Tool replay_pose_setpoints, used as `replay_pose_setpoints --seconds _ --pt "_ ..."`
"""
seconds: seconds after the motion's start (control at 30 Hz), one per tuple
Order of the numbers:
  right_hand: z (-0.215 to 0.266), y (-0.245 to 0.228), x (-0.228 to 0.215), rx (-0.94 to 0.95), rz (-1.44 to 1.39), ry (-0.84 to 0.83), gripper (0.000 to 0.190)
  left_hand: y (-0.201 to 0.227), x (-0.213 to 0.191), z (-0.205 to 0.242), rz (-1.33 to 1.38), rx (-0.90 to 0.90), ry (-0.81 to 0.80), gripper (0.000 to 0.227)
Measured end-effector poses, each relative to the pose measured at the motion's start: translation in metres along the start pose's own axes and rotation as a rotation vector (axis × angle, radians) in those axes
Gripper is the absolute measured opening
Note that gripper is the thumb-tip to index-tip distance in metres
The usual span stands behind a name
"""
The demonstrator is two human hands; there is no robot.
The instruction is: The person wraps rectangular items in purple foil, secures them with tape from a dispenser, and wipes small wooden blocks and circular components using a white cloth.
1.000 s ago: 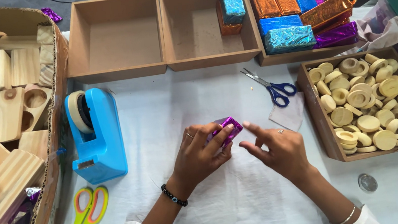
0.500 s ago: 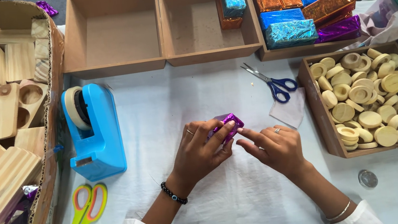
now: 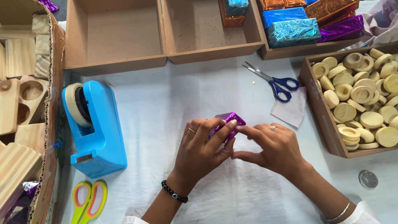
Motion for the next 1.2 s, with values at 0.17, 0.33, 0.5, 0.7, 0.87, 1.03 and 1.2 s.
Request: replay_pose_setpoints --seconds 0.17,0.33,0.5,0.7,0.87,1.03,1.2 --pt "0.019 0.014 0.012 0.083 -0.186 0.108 0.062 0.001 0.0 -0.003 -0.005 0.006 -0.004 0.042" --pt "0.003 -0.002 0.004 0.047 -0.046 0.044 0.062 0.002 0.0 -0.002 0.001 0.01 -0.011 0.044" --pt "0.037 0.017 0.024 0.066 -0.202 0.174 0.072 0.002 0.0 -0.003 0.008 -0.004 -0.009 0.043" --pt "0.03 0.016 0.029 -0.054 -0.087 0.18 0.105 -0.002 -0.003 -0.006 0.018 -0.059 0.024 0.044" --pt "0.027 0.014 0.03 -0.052 -0.038 0.13 0.092 -0.006 -0.007 -0.008 0.065 -0.121 0.058 0.046" --pt "0.031 0.019 0.039 0.081 0.029 -0.057 0.079 -0.011 -0.007 -0.007 0.074 -0.175 0.09 0.05" --pt "0.006 0.002 0.023 -0.017 0.104 0.024 0.082 -0.011 -0.005 -0.005 0.082 -0.177 0.077 0.053"
Point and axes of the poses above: each hand's wrist, its own z-axis away from the middle knuckle, its own x-axis out of the palm, y = z × x, the point moved 4 cm from there along -z, towards the middle knuckle, and after that the axes turned 7 degrees about y, right-handed, at the moved point
